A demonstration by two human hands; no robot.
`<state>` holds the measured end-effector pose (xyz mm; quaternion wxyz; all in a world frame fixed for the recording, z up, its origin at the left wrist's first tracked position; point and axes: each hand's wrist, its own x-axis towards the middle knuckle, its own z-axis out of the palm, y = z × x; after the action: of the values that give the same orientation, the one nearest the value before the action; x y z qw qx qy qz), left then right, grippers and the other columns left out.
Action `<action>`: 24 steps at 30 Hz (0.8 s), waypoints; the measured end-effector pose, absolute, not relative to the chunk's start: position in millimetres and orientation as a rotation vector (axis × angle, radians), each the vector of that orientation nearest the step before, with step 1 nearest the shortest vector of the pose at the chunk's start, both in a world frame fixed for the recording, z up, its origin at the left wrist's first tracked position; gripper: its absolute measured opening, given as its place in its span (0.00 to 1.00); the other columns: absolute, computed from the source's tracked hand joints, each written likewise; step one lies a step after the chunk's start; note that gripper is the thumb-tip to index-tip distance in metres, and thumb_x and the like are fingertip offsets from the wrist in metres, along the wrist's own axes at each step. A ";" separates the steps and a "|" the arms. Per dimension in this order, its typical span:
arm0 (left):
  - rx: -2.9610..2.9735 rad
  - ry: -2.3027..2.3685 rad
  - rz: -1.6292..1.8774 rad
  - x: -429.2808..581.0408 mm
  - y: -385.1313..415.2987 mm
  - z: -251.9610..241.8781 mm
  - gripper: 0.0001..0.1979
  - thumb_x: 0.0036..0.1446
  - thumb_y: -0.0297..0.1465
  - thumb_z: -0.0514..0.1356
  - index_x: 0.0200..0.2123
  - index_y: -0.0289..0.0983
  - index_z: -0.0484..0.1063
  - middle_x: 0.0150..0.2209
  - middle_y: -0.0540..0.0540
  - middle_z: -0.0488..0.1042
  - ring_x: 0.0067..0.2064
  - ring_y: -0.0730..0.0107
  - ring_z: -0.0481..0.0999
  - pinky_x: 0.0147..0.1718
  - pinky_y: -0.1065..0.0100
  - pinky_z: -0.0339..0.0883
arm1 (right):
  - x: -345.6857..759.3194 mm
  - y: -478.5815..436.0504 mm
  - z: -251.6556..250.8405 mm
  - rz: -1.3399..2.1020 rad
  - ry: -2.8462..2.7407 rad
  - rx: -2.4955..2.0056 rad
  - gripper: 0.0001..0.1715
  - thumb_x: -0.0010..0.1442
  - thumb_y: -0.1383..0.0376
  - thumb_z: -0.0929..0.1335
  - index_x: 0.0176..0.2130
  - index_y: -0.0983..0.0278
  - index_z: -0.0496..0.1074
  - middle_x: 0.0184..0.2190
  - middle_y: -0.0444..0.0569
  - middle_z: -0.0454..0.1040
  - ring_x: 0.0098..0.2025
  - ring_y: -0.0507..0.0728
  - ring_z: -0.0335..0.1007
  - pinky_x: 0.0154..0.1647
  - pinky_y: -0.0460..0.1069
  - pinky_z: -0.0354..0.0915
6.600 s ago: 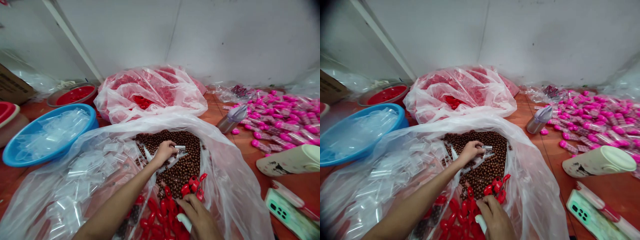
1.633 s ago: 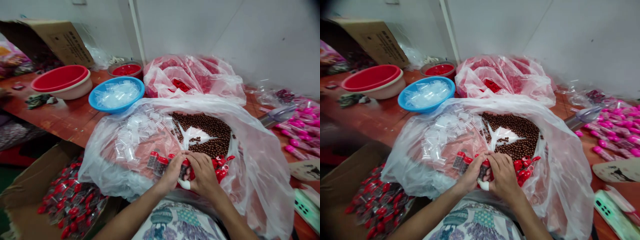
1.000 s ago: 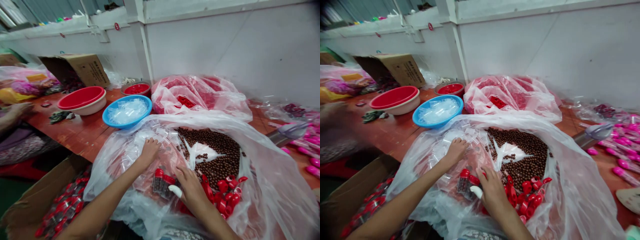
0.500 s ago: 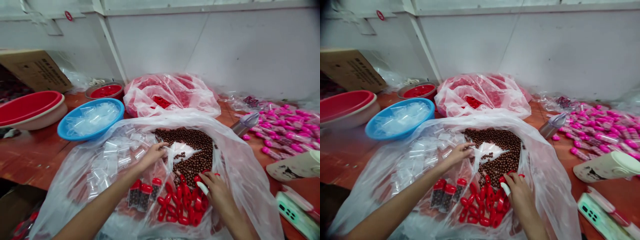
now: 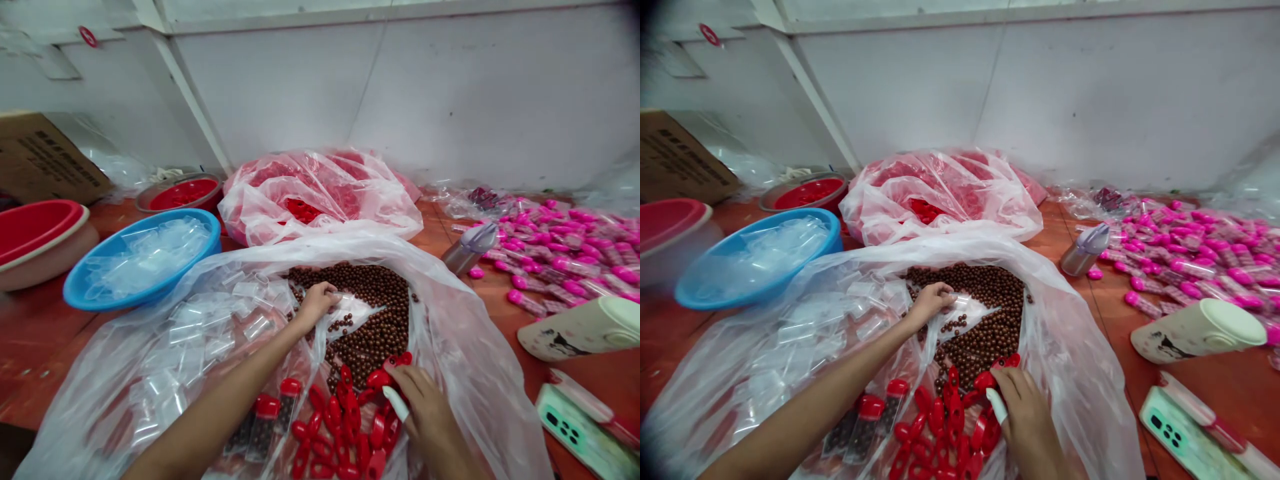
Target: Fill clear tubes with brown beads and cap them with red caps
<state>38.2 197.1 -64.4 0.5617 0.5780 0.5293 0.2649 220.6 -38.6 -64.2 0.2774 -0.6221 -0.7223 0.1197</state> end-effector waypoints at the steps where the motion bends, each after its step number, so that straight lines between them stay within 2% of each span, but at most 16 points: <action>1: 1.355 1.255 0.621 44.6 197.1 -66.0 0.09 0.44 0.27 0.63 0.31 0.33 0.70 0.20 0.53 0.69 0.20 0.76 0.69 0.20 0.74 0.64 | 220.6 -38.1 -65.4 0.340 -1.958 -1.654 0.32 0.53 0.76 0.61 0.57 0.60 0.62 0.45 0.52 0.71 0.46 0.59 0.68 0.46 0.54 0.67; 6: 1.327 1.247 0.616 80.0 194.6 -70.8 0.09 0.44 0.27 0.64 0.31 0.33 0.70 0.19 0.53 0.69 0.19 0.75 0.69 0.19 0.73 0.64 | 217.7 -35.9 -67.6 0.403 -2.081 -1.641 0.44 0.45 0.80 0.59 0.59 0.56 0.58 0.47 0.52 0.69 0.47 0.60 0.66 0.45 0.54 0.67; 16: 1.185 1.113 0.636 109.1 190.0 -66.3 0.12 0.41 0.27 0.66 0.33 0.33 0.71 0.23 0.51 0.72 0.23 0.74 0.72 0.21 0.74 0.66 | 210.9 -38.3 -62.7 0.432 -1.978 -1.722 0.45 0.42 0.81 0.58 0.58 0.58 0.60 0.49 0.53 0.67 0.50 0.59 0.64 0.50 0.55 0.64; 24: 1.010 0.935 0.609 96.8 177.8 -58.8 0.14 0.41 0.28 0.68 0.31 0.32 0.69 0.23 0.51 0.71 0.24 0.76 0.72 0.24 0.72 0.70 | 212.7 -36.2 -63.1 0.414 -1.943 -1.686 0.50 0.34 0.80 0.57 0.57 0.60 0.61 0.51 0.52 0.65 0.53 0.59 0.61 0.51 0.56 0.62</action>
<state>96.8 177.8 -58.8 0.7299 0.4586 0.4247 0.2766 212.7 -36.2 -63.1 0.2645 -0.6239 -0.7192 0.1534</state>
